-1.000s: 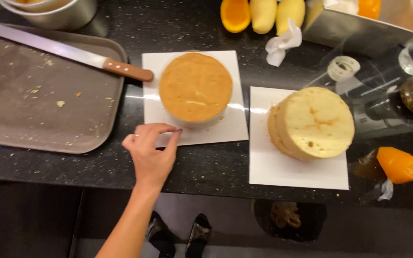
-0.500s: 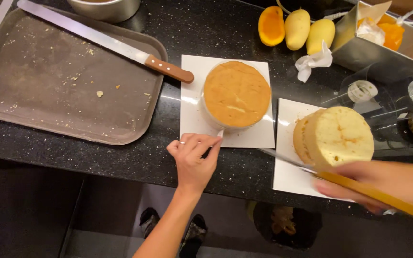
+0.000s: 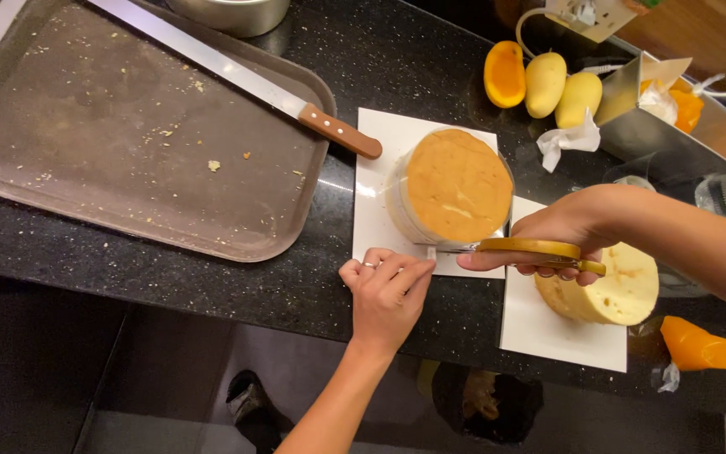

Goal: The person wraps round cake layers resting on white cake boards with clear plastic film, pulling the film around the sides of each cake and pressing it closed. They reposition the boards on the counter, handle a tape roll and scissors, and tuck the film edges around the cakes.

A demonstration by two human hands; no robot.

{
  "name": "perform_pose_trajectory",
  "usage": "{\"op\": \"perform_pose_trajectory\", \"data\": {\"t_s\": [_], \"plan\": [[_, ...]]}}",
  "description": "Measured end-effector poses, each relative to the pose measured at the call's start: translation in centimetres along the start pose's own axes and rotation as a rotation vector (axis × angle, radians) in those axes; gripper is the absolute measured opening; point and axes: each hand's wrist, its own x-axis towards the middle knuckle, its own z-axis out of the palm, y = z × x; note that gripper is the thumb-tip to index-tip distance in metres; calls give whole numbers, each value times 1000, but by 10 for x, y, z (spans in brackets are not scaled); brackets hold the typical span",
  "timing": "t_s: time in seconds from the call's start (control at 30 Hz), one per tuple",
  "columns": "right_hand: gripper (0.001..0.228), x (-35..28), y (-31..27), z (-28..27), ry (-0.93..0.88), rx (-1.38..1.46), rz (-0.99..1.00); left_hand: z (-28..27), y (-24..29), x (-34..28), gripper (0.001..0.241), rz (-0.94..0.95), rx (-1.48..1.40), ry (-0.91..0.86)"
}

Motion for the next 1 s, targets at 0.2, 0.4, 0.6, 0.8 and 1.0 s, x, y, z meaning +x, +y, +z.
{"op": "perform_pose_trajectory", "data": {"t_s": [0.2,0.4,0.6,0.8,1.0], "plan": [[83,4,-14,-2,-59,12,36,0,-2,-1,14,-17,-15,-7],[86,-2,-22,-5,2,-74,41,1,-3,-1,14,-9,-20,-29],[89,-6,-22,-6,78,-291,-14,0,-1,0,13,-18,-9,-23],[85,-5,-13,-4,86,-208,-87,-3,2,2,15,-44,-36,-20],[91,-19,44,24,16,-149,14,-6,3,3,16,-27,-107,-73]]}}
